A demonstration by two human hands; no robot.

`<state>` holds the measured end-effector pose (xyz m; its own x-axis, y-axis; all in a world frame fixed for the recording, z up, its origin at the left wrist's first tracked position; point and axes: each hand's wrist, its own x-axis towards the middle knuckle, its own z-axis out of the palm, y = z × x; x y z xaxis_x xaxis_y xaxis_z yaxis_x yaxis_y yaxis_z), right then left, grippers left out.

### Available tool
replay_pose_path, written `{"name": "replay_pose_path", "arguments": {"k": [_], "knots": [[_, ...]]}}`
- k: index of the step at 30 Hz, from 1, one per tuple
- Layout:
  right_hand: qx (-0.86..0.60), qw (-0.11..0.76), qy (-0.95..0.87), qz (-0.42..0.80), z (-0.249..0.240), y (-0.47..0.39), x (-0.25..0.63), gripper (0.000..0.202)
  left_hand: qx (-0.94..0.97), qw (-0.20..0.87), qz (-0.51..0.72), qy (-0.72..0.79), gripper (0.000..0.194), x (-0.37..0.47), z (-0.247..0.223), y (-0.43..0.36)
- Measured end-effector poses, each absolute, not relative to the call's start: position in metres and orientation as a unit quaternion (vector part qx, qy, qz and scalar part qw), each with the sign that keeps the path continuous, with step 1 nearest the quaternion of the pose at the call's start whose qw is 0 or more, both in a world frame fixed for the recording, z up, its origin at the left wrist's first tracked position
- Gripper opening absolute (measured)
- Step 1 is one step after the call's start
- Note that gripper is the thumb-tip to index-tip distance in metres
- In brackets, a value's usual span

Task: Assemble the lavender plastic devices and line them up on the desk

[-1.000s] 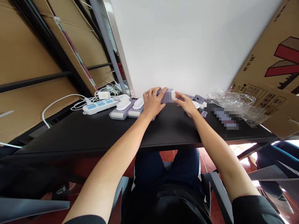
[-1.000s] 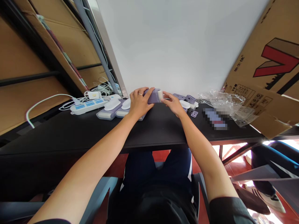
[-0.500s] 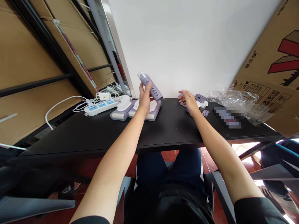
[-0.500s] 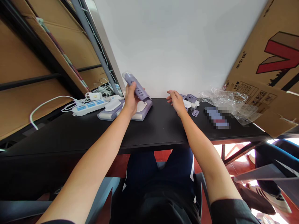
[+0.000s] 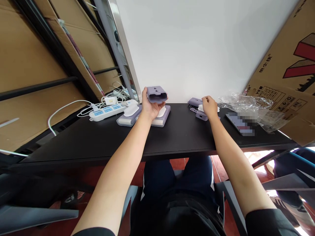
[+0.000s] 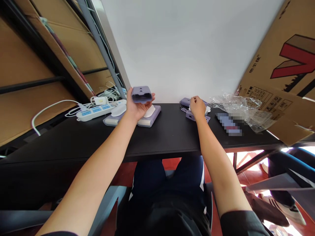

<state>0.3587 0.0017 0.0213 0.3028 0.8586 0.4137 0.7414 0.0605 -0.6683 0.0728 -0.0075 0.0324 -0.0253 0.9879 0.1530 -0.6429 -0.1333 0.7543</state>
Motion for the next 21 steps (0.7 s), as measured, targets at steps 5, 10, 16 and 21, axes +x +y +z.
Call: {"name": "replay_pose_path", "arguments": {"k": [5,10,16,21], "knots": [[-0.742,0.281,-0.608,0.0,0.014,0.002,0.357,0.036,0.325,0.603,0.681,0.259,0.058,0.076,0.032,-0.003],[-0.77,0.262,-0.582,-0.025,0.012,0.005,0.364,0.042,0.337,0.601,0.684,0.241,0.057,0.081,0.037,-0.012],[-0.798,0.218,-0.562,0.029,0.013,0.012,0.38,0.043,0.353,0.597,0.683,0.229,0.055,0.086,0.04,-0.018],[-0.807,0.176,-0.562,0.043,0.013,0.014,0.383,0.039,0.353,0.591,0.69,0.224,0.052,0.086,0.038,-0.016]]}}
